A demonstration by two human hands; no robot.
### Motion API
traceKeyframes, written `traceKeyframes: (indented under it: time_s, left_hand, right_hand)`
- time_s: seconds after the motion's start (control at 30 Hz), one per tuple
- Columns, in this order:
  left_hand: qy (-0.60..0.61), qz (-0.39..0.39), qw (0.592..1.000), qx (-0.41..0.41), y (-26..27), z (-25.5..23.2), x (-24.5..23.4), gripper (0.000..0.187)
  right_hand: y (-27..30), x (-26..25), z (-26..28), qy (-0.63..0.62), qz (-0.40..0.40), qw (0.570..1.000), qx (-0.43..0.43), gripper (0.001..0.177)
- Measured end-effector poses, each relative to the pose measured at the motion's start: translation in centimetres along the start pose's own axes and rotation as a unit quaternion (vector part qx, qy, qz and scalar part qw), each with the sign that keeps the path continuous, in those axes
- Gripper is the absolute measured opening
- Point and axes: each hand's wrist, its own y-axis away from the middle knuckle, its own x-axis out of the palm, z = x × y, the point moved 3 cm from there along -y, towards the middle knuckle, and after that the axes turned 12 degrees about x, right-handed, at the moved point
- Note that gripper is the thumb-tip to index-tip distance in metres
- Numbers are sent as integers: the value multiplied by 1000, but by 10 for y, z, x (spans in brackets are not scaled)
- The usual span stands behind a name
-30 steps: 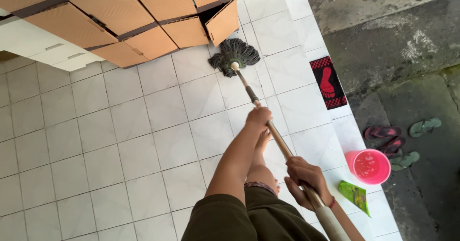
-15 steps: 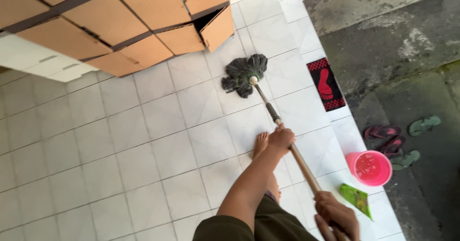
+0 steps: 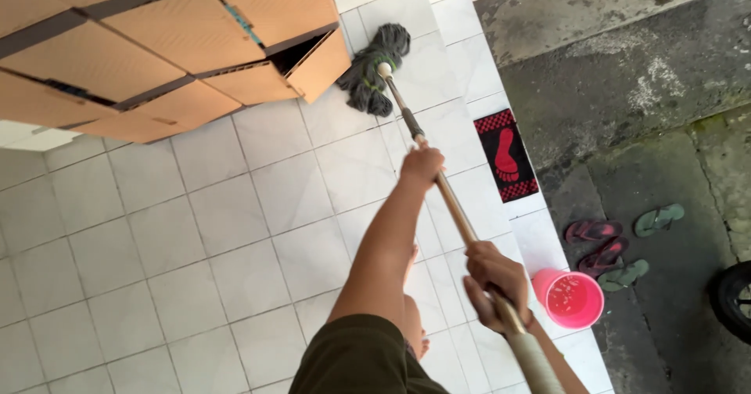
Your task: The recorder is mopping a white-tiled floor in an entryway, navigating around a cabinet and a door.
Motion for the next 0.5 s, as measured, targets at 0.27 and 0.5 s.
traceKeyframes:
  time_s: [0.27, 0.5]
  left_hand:
    - [349, -133, 912, -172, -22, 54, -87, 39]
    - [775, -246, 564, -145, -18, 61, -17, 38]
  right_hand:
    - [-108, 19, -43, 35, 40, 997, -56, 30]
    - [-82, 32, -49, 46, 74, 995, -51, 31]
